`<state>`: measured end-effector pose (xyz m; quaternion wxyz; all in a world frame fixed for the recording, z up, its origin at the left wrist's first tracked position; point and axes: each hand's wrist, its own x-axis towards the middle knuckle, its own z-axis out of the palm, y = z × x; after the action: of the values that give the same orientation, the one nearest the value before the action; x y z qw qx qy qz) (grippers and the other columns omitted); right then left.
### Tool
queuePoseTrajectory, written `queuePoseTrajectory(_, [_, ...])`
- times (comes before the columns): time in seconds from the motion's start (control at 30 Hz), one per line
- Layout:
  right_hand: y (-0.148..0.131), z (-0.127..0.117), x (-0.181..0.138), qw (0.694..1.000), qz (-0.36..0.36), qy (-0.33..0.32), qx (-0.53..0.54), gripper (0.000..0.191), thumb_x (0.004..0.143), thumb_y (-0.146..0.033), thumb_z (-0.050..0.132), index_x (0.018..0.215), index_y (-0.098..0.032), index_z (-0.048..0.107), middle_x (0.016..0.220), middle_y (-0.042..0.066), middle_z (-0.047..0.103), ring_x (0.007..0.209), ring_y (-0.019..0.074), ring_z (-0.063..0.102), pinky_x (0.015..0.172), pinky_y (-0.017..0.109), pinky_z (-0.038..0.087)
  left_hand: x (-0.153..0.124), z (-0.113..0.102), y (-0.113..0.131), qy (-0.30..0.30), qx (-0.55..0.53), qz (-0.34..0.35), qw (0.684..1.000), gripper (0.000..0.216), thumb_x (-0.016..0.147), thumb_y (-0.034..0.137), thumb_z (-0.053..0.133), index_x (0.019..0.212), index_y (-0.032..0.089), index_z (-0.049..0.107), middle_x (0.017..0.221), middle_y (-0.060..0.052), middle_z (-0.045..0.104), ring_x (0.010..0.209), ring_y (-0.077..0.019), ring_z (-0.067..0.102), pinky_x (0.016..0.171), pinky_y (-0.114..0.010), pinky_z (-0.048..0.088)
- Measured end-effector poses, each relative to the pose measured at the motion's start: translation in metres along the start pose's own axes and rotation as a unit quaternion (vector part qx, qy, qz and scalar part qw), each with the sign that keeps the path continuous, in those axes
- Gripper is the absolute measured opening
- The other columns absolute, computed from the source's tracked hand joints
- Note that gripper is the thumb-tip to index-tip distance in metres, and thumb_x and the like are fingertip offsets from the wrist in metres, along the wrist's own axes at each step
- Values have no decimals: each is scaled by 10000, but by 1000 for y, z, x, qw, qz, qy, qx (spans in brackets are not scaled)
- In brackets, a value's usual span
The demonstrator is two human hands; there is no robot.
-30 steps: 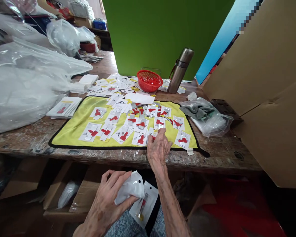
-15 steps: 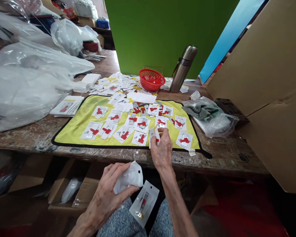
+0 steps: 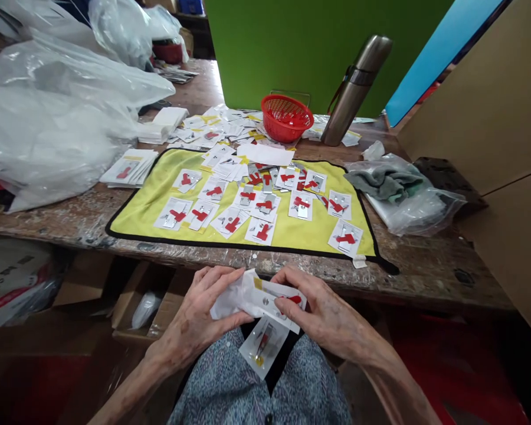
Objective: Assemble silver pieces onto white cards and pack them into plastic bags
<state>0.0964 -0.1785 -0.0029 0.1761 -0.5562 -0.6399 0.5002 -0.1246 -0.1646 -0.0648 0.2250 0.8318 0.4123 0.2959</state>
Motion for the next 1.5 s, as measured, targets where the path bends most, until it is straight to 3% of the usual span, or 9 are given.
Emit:
queuePoseTrajectory(0.17, [-2, -7, 12, 997, -23, -71, -36, 117, 832, -278, 530, 940, -234, 514, 855, -18, 588, 718, 132, 541, 582, 213, 436, -2, 5, 2, -30, 5, 26, 999, 570, 734, 344, 727, 1241, 201, 510, 1086, -83, 631, 1021, -238, 570, 940, -467, 400])
queuePoseTrajectory(0.37, [2, 13, 28, 999, -24, -24, -3, 221, 808, -247, 566, 996, -212, 455, 912, 2, 567, 823, 139, 558, 751, 268, 465, -1, 11, 2, -13, -4, 19, 1000, 490, 738, 271, 720, 1180, 174, 533, 1039, -85, 627, 968, -229, 580, 888, -433, 448])
queuePoseTrajectory(0.5, [6, 16, 25, 993, 17, -16, 114, 282, 819, -387, 585, 995, -213, 452, 842, -4, 565, 703, 130, 566, 599, 250, 468, 0, 9, 2, 21, -10, 4, 1000, 500, 747, 296, 705, 1196, 175, 521, 1043, -87, 621, 974, -230, 574, 858, -416, 476])
queuePoseTrajectory(0.73, [4, 27, 23, 986, -28, 127, -107, 190, 844, -345, 523, 714, -211, 558, 725, 10, 589, 691, 163, 542, 647, 300, 449, 0, 16, 7, 58, -15, 21, 998, 450, 757, 175, 630, 1192, 182, 514, 993, -86, 614, 934, -232, 578, 843, -421, 495])
queuePoseTrajectory(0.87, [4, 30, 26, 997, -8, 77, -15, 180, 839, -366, 541, 889, -203, 601, 790, 5, 633, 663, 144, 565, 588, 263, 444, -2, 14, 8, 55, -17, 6, 998, 460, 773, 206, 635, 1211, 185, 494, 1020, -90, 601, 947, -230, 575, 824, -397, 520])
queuePoseTrajectory(1.03, [6, 35, 29, 995, 18, 57, -79, 234, 790, -312, 558, 598, -190, 500, 560, -48, 491, 573, 118, 466, 556, 242, 355, -7, 16, 7, 33, -45, 26, 998, 483, 757, 129, 630, 1217, 163, 487, 1036, -96, 588, 978, -221, 562, 845, -372, 532])
queuePoseTrajectory(1.2, [14, 51, 38, 999, 35, 31, -5, 162, 743, -304, 529, 635, -190, 489, 591, -47, 479, 584, 113, 440, 538, 227, 332, -15, 22, 7, 8, -36, 25, 999, 532, 722, 76, 655, 1223, 141, 484, 1056, -108, 587, 1001, -230, 548, 873, -390, 518])
queuePoseTrajectory(1.37, [24, 62, 43, 1000, 31, 2, -2, 134, 724, -253, 548, 621, -167, 547, 578, -44, 489, 593, 108, 440, 546, 223, 308, -13, 11, 8, -70, -161, -46, 983, 522, 679, 165, 738, 1163, 175, 545, 1052, -85, 592, 974, -218, 559, 817, -349, 521])
queuePoseTrajectory(1.5, [28, 53, 39, 984, 57, -86, 147, 228, 705, -368, 653, 697, -165, 549, 615, -51, 488, 585, 91, 429, 529, 206, 313, -4, -2, 0, -133, -350, -197, 906, 223, 786, 360, 645, 882, 160, 625, 791, -15, 609, 718, -136, 558, 643, -255, 478])
